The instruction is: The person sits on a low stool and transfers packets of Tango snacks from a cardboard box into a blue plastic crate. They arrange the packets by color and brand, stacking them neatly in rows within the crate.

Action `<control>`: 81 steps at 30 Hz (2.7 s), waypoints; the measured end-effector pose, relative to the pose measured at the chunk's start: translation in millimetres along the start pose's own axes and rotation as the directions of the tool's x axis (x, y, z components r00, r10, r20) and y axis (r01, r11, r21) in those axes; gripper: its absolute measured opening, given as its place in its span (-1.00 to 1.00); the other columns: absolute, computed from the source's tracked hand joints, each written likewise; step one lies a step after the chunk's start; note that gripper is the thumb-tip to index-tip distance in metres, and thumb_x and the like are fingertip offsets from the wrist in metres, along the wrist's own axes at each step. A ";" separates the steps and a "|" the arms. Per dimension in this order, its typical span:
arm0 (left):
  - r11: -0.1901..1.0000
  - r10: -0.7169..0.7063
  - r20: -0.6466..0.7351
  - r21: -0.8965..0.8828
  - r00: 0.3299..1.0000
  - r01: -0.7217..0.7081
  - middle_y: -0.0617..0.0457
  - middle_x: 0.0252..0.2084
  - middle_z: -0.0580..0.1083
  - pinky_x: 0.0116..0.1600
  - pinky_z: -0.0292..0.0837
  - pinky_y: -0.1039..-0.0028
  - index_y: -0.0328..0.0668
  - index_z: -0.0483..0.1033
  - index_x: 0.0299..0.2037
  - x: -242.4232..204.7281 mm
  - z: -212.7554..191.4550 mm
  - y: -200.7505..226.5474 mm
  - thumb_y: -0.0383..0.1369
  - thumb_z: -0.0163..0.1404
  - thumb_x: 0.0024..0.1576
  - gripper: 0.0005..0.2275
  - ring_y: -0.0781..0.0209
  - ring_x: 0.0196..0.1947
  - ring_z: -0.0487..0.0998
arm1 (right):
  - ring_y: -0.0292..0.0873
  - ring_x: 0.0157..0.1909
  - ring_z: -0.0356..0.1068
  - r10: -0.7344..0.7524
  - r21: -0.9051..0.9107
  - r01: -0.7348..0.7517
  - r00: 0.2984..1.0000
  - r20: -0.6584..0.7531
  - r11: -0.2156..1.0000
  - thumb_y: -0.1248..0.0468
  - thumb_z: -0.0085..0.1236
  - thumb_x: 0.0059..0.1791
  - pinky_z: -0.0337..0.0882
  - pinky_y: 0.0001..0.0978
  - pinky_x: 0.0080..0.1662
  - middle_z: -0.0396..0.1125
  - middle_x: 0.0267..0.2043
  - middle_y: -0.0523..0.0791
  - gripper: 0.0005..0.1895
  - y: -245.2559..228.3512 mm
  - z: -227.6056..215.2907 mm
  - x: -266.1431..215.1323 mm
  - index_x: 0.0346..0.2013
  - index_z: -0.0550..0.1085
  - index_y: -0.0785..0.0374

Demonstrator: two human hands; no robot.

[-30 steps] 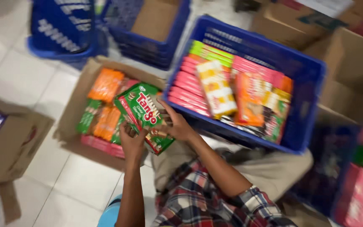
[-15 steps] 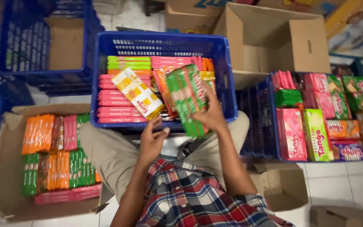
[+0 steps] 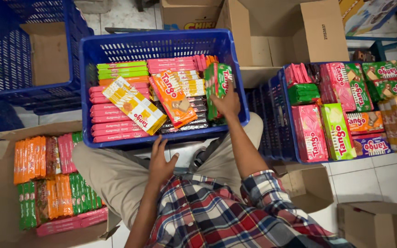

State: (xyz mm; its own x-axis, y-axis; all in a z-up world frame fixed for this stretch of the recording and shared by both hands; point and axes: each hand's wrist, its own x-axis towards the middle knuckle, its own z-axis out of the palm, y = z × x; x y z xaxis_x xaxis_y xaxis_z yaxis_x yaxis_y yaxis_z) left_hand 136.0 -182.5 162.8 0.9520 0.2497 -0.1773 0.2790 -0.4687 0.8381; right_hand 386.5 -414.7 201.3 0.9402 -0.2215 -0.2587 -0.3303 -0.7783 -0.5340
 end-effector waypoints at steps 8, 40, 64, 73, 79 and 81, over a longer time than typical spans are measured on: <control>0.999 -0.028 0.099 0.028 0.995 0.025 0.02 0.58 0.02 0.38 0.31 0.05 -0.13 0.36 0.33 -5.6 -12.2 13.5 -0.21 0.15 0.08 -0.43 -0.14 0.44 0.23 | 0.14 0.16 0.46 -0.128 0.001 0.129 0.986 0.106 0.992 -0.05 0.39 -0.26 0.44 0.00 0.19 0.44 0.07 0.04 -0.09 41.2 22.2 1.4 0.38 0.30 -0.15; 0.742 -0.670 -0.593 -0.524 0.446 0.418 -0.19 -0.13 0.58 -0.10 0.59 0.19 -0.19 0.58 -0.03 -56.5 -148.0 -444.3 -0.39 0.13 0.09 -0.76 -0.15 -0.17 0.65 | 0.06 0.24 0.39 -0.897 0.004 1.000 -0.007 0.442 -0.006 -0.17 0.19 -0.20 0.20 0.13 0.30 0.50 -0.05 -0.08 -0.57 -219.9 366.9 -293.6 -0.26 0.63 0.01; 0.527 -0.389 -0.584 0.493 0.713 0.692 -0.40 0.26 0.28 0.31 0.31 0.06 0.15 0.27 0.37 119.9 -257.8 -539.9 -0.47 0.00 0.11 -0.44 -0.33 0.27 0.28 | -0.11 0.11 0.41 -0.880 -0.023 0.998 0.060 0.472 0.056 0.01 0.14 -0.17 0.27 -0.10 0.14 0.51 -0.11 -0.19 -0.66 -280.4 368.5 -302.1 -0.23 0.60 0.11; 0.554 -0.426 -0.586 0.434 0.690 0.710 -0.27 0.46 0.16 0.44 -0.01 -0.12 -0.24 -0.13 0.53 114.9 -297.0 -506.6 0.07 0.33 -0.16 0.13 -0.28 0.40 0.18 | -0.06 0.05 0.44 -0.905 -0.043 0.998 0.063 0.421 0.050 0.01 0.09 -0.16 0.28 -0.09 0.11 0.50 -0.14 -0.16 -0.63 -272.9 368.1 -299.7 -0.21 0.60 0.11; 0.666 -0.745 -0.269 -0.272 0.610 0.694 -0.05 -0.55 0.50 -0.54 0.24 0.17 -0.23 0.45 -0.52 41.0 -319.4 -389.7 -0.05 0.10 -0.17 -0.65 0.06 -0.61 0.49 | -0.01 0.09 0.40 -0.808 -0.106 0.988 0.154 0.568 0.115 -0.16 -0.06 -0.05 0.26 -0.03 0.12 0.51 -0.11 -0.07 -0.46 -260.3 361.8 -297.3 -0.14 0.60 0.19; 0.645 -0.746 -0.299 -0.545 0.595 0.535 0.14 -0.10 0.63 -0.13 0.60 0.26 0.07 0.54 0.03 3.4 -328.7 -331.4 -0.11 0.21 -0.13 -0.53 0.16 -0.10 0.65 | 0.15 0.30 0.26 -0.675 -0.053 0.980 0.173 0.717 0.194 -0.14 -0.19 0.03 0.11 0.05 0.29 0.35 0.21 0.08 -0.41 -263.1 357.0 -300.4 0.14 0.46 0.17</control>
State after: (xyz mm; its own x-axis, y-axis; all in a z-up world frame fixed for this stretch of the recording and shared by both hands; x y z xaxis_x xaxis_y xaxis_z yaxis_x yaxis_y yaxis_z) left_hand 5.2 252.2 54.0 0.3208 0.7514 -0.5766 0.6208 0.2929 0.7272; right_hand 161.3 66.3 132.2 0.3260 0.9086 -0.2613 0.8612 -0.3994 -0.3144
